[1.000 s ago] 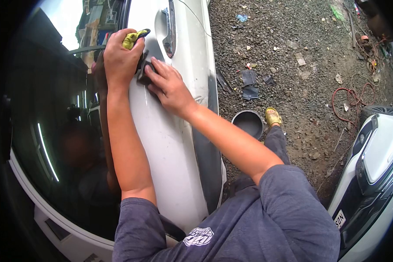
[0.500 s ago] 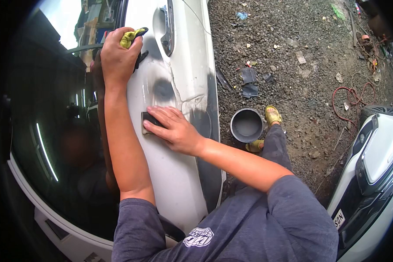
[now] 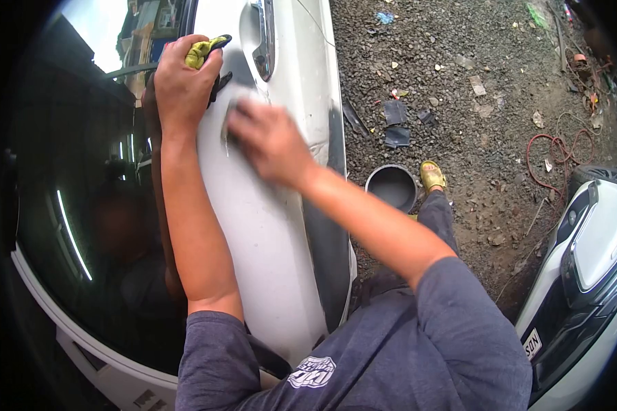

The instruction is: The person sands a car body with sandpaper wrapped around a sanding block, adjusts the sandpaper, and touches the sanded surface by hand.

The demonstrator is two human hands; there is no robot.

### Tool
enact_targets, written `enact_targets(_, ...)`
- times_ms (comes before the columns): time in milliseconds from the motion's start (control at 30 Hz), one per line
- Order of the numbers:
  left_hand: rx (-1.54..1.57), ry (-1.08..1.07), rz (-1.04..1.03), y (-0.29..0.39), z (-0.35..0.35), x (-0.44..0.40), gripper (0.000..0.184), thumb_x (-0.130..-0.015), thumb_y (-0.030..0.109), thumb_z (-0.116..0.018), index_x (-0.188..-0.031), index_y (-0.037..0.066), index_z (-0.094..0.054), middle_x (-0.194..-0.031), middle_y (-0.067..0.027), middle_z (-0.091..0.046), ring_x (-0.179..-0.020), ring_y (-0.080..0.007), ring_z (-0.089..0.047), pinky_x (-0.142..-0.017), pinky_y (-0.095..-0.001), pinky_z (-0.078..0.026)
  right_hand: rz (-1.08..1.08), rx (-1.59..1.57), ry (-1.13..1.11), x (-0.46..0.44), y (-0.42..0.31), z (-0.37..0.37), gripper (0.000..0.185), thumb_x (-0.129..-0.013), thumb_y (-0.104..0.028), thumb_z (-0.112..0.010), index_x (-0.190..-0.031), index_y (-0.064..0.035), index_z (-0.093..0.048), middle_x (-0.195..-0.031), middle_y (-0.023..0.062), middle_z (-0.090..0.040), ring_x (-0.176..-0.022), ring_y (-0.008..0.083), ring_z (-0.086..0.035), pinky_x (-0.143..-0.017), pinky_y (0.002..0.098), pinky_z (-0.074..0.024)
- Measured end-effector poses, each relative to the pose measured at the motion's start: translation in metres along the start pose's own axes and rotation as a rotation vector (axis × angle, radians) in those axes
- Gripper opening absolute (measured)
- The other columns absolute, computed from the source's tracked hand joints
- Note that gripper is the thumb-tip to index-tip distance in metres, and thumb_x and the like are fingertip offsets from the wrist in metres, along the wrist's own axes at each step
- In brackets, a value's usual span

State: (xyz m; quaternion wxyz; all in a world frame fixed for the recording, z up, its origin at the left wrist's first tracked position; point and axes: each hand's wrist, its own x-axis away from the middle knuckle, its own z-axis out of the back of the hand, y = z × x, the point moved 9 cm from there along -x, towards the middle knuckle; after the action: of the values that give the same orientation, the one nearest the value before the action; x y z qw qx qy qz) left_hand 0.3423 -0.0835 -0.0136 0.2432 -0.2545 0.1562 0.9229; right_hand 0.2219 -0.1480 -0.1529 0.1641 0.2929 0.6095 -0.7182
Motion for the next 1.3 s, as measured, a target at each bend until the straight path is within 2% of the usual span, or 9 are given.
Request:
enact_targets(100,-0.014,-0.009,0.012,-0.003,-0.001,0.0,0.026,-0.083,0.021,-0.078,-0.103,0.005,-0.074,-0.102,-0.014,-0.072,-0.094,-0.0348,-0.069,-0.087,-0.0432,-0.056,-0.107,0.137,0.07,-0.013,0.012,0.005,0.06,-0.085,-0.01,-0.078,-0.143,-0.0091,-0.06,-0.145,0.0224,-0.059,-0.116,0.0421,-0.061,-0.103,0.0481,-0.0441)
enact_targets(200,-0.002,-0.017,0.039,-0.001,0.0,0.002,0.026,-0.082,0.021,-0.079,-0.103,0.005,-0.074,-0.102,-0.0139,-0.072,-0.094,-0.0345,-0.069,-0.087,-0.043,-0.056,0.04,0.063,-0.087,0.041,-0.06,-0.001,0.049,-0.083,-0.012,-0.078,-0.13,-0.0107,-0.067,-0.141,0.0157,-0.06,-0.115,0.0385,-0.06,-0.097,0.0497,-0.0479)
enact_targets(433,-0.015,0.0,-0.017,0.0,0.0,0.002,0.026,-0.082,0.021,-0.078,-0.103,0.005,-0.074,-0.101,-0.0139,-0.071,-0.094,-0.0347,-0.069,-0.086,-0.0434,-0.056,-0.15,0.191,0.065,-0.026,0.01,0.003,0.05,-0.082,-0.019,-0.081,-0.129,-0.0081,-0.066,-0.139,0.0197,-0.06,-0.115,0.0403,-0.062,-0.096,0.0506,-0.0476)
enact_targets(567,-0.043,0.001,-0.035,0.001,0.0,0.001,0.025,-0.082,0.021,-0.078,-0.103,0.006,-0.074,-0.101,-0.0141,-0.071,-0.094,-0.0351,-0.069,-0.086,-0.0439,-0.056,-0.036,0.035,-0.128,0.041,-0.067,-0.012,0.053,-0.082,-0.02,-0.082,-0.132,-0.0119,-0.065,-0.138,0.0191,-0.058,-0.113,0.0412,-0.059,-0.096,0.0522,-0.0484)
enact_targets(800,-0.009,0.009,-0.024,-0.002,-0.001,0.001,0.025,-0.082,0.021,-0.078,-0.102,0.006,-0.074,-0.1,-0.0141,-0.071,-0.094,-0.0355,-0.069,-0.085,-0.0443,-0.056,-0.186,0.135,0.079,-0.037,0.013,0.005,0.044,-0.087,-0.02,-0.077,-0.128,-0.0064,-0.067,-0.136,0.0216,-0.061,-0.119,0.0397,-0.059,-0.102,0.05,-0.0428)
enact_targets(933,-0.012,0.002,-0.02,-0.002,-0.001,0.002,0.025,-0.082,0.021,-0.078,-0.102,0.006,-0.074,-0.1,-0.014,-0.071,-0.093,-0.0357,-0.069,-0.085,-0.0443,-0.056,0.032,0.004,-0.16,0.04,-0.071,-0.008,0.054,-0.081,-0.016,-0.08,-0.133,-0.0101,-0.066,-0.136,0.018,-0.062,-0.112,0.0402,-0.062,-0.095,0.0491,-0.0501)
enact_targets(1000,-0.014,-0.002,-0.019,-0.002,-0.001,0.001,0.025,-0.082,0.021,-0.078,-0.102,0.006,-0.074,-0.1,-0.0139,-0.071,-0.093,-0.0356,-0.069,-0.085,-0.0443,-0.056,0.097,-0.02,-0.177,0.033,-0.059,-0.007,0.053,-0.081,-0.016,-0.081,-0.132,-0.0104,-0.067,-0.138,0.0183,-0.061,-0.113,0.04,-0.062,-0.095,0.0497,-0.0503)
enact_targets(1133,0.017,0.015,-0.012,-0.002,-0.001,0.002,0.025,-0.082,0.021,-0.078,-0.101,0.006,-0.074,-0.1,-0.0138,-0.071,-0.093,-0.0352,-0.069,-0.085,-0.0442,-0.056,-0.234,0.126,0.134,-0.035,0.034,0.013,0.044,-0.086,-0.02,-0.075,-0.127,-0.0062,-0.067,-0.131,0.021,-0.063,-0.117,0.0399,-0.06,-0.098,0.0491,-0.0479)
enact_targets(1300,-0.013,-0.001,-0.01,-0.002,-0.002,0.003,0.025,-0.082,0.021,-0.078,-0.102,0.006,-0.074,-0.099,-0.0138,-0.071,-0.092,-0.0347,-0.069,-0.084,-0.044,-0.056,-0.119,0.027,-0.08,0.041,-0.054,-0.008,0.056,-0.085,-0.026,-0.081,-0.135,-0.0075,-0.064,-0.137,0.0218,-0.061,-0.121,0.042,-0.06,-0.103,0.0512,-0.0456)
